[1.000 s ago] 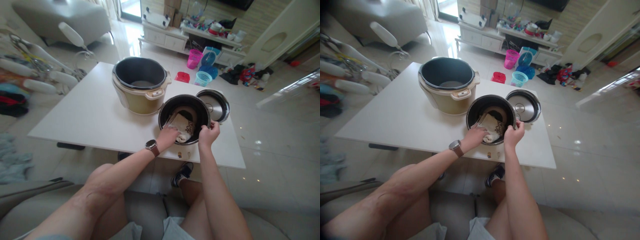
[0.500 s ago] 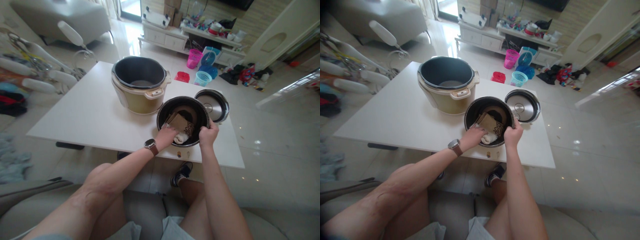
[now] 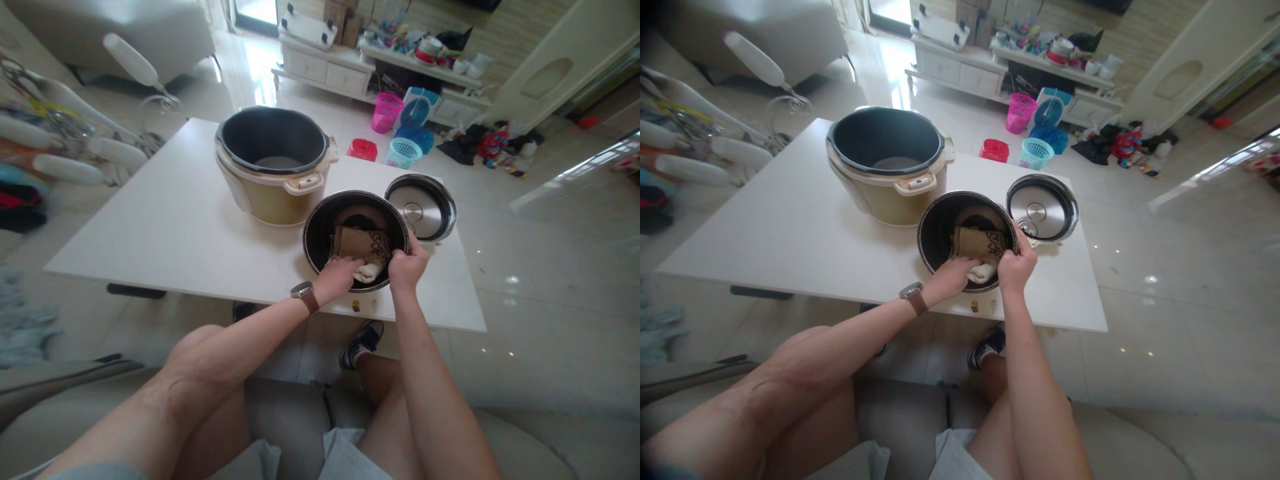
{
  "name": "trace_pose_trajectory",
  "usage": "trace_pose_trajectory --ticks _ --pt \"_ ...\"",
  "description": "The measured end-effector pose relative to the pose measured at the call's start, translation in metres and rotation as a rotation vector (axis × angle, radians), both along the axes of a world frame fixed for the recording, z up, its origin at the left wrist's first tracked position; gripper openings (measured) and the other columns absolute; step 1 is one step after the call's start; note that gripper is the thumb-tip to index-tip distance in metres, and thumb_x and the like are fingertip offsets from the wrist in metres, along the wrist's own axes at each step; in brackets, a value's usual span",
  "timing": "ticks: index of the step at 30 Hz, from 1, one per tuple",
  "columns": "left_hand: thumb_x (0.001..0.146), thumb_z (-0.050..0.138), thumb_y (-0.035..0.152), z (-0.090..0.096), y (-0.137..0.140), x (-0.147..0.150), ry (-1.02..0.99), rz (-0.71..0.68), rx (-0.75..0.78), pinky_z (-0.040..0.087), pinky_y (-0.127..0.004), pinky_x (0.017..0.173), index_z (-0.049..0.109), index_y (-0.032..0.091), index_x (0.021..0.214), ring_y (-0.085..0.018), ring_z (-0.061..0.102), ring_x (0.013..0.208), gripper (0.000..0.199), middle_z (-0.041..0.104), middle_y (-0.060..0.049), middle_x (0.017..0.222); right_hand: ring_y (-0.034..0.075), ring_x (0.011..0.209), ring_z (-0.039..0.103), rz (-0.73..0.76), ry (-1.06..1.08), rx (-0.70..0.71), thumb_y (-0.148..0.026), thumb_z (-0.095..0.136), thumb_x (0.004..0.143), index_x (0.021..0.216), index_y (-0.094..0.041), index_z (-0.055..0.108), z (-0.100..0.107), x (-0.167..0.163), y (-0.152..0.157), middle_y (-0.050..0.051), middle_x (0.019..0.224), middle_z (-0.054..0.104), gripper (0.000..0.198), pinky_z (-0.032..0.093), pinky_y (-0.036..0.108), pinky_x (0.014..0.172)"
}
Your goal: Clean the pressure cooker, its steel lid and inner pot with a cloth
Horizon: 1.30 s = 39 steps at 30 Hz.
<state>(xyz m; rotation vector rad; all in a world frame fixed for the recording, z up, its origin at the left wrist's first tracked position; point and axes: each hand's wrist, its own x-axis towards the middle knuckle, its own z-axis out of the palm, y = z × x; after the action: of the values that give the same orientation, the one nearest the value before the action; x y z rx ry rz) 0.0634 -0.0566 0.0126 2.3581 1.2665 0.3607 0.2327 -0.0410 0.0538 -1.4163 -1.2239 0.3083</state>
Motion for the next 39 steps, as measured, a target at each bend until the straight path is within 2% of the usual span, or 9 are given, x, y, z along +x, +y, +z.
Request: trace_pose_trajectory --ticks 4,7,11,13,18,24,27,35,39 --pt "0.093 0.048 0.003 0.003 -0.001 -0.002 0.039 -0.023 0.028 0.052 -0.035 0.099 0.069 0.025 0.137 -0.024 0.072 0.11 0.054 0.075 -0.008 0.12 0.028 0.115 0.07 -0.028 0.001 -0.024 -0.016 0.047 0.062 0.112 -0.017 0.081 -0.005 0.002 0.002 0.005 0.108 0.079 0.061 0.054 0.049 0.111" --pt "0.096 0.049 0.003 0.011 0.003 -0.009 0.107 -0.029 0.063 0.05 -0.04 0.104 0.076 0.024 0.128 -0.025 0.073 0.106 0.047 0.077 -0.01 0.114 0.028 0.106 0.072 -0.092 0.013 -0.031 -0.018 0.047 0.061 0.105 -0.016 0.081 -0.009 0.003 0.003 0.005 0.1 0.079 0.055 0.056 0.048 0.106" --pt "0.096 0.051 0.004 0.021 0.011 -0.021 0.175 -0.009 0.119 0.034 -0.054 0.122 0.084 0.02 0.106 -0.029 0.07 0.11 0.038 0.077 -0.013 0.108 0.028 0.101 0.073 -0.136 0.024 -0.026 -0.019 0.048 0.061 0.102 -0.016 0.081 -0.012 0.003 0.004 0.005 0.096 0.079 0.053 0.058 0.047 0.102" --pt "0.095 0.05 0.005 0.022 0.014 -0.026 0.199 0.008 0.155 0.027 -0.057 0.127 0.085 0.019 0.101 -0.029 0.068 0.112 0.038 0.077 -0.013 0.107 0.028 0.101 0.073 -0.161 0.033 -0.015 -0.019 0.048 0.06 0.102 -0.017 0.081 -0.013 0.002 0.003 0.005 0.097 0.08 0.054 0.057 0.048 0.103" --pt "0.097 0.048 0.008 0.018 0.015 -0.03 0.198 0.006 0.208 0.027 -0.054 0.126 0.084 0.02 0.105 -0.029 0.064 0.118 0.039 0.075 -0.013 0.109 0.029 0.105 0.074 -0.215 0.064 0.028 -0.019 0.048 0.061 0.107 -0.015 0.081 -0.018 -0.005 0.001 0.007 0.101 0.08 0.056 0.057 0.048 0.105" --pt "0.095 0.049 0.006 0.014 0.013 -0.03 0.171 0.022 0.163 0.034 -0.051 0.12 0.08 0.02 0.111 -0.028 0.064 0.115 0.038 0.075 -0.012 0.11 0.026 0.116 0.07 -0.238 0.015 0.11 -0.017 0.047 0.066 0.118 -0.019 0.077 -0.027 -0.024 -0.006 0.007 0.116 0.077 0.06 0.051 0.047 0.113" --pt "0.095 0.05 0.006 0.013 0.013 -0.03 0.159 0.026 0.167 0.032 -0.053 0.122 0.08 0.021 0.112 -0.028 0.063 0.116 0.038 0.075 -0.012 0.11 0.024 0.119 0.068 -0.272 -0.012 0.133 -0.016 0.046 0.067 0.121 -0.019 0.073 -0.03 -0.032 -0.009 0.008 0.118 0.074 0.061 0.05 0.045 0.114" --pt "0.095 0.052 0.007 0.016 0.017 -0.032 0.216 0.0 0.277 0.023 -0.06 0.13 0.084 0.02 0.104 -0.035 0.054 0.139 0.036 0.076 -0.013 0.117 0.022 0.098 0.065 -0.261 0.011 0.011 -0.016 0.055 0.064 0.109 -0.019 0.065 -0.011 -0.007 0.005 0.006 0.105 0.069 0.046 0.055 0.042 0.1" --pt "0.094 0.055 0.005 0.019 0.02 -0.033 0.221 -0.001 0.25 0.022 -0.06 0.131 0.085 0.019 0.104 -0.035 0.054 0.142 0.034 0.077 -0.015 0.119 0.022 0.104 0.066 -0.166 0.023 -0.002 -0.014 0.053 0.062 0.114 -0.018 0.067 -0.01 -0.001 0.012 0.007 0.111 0.071 0.054 0.053 0.044 0.105"
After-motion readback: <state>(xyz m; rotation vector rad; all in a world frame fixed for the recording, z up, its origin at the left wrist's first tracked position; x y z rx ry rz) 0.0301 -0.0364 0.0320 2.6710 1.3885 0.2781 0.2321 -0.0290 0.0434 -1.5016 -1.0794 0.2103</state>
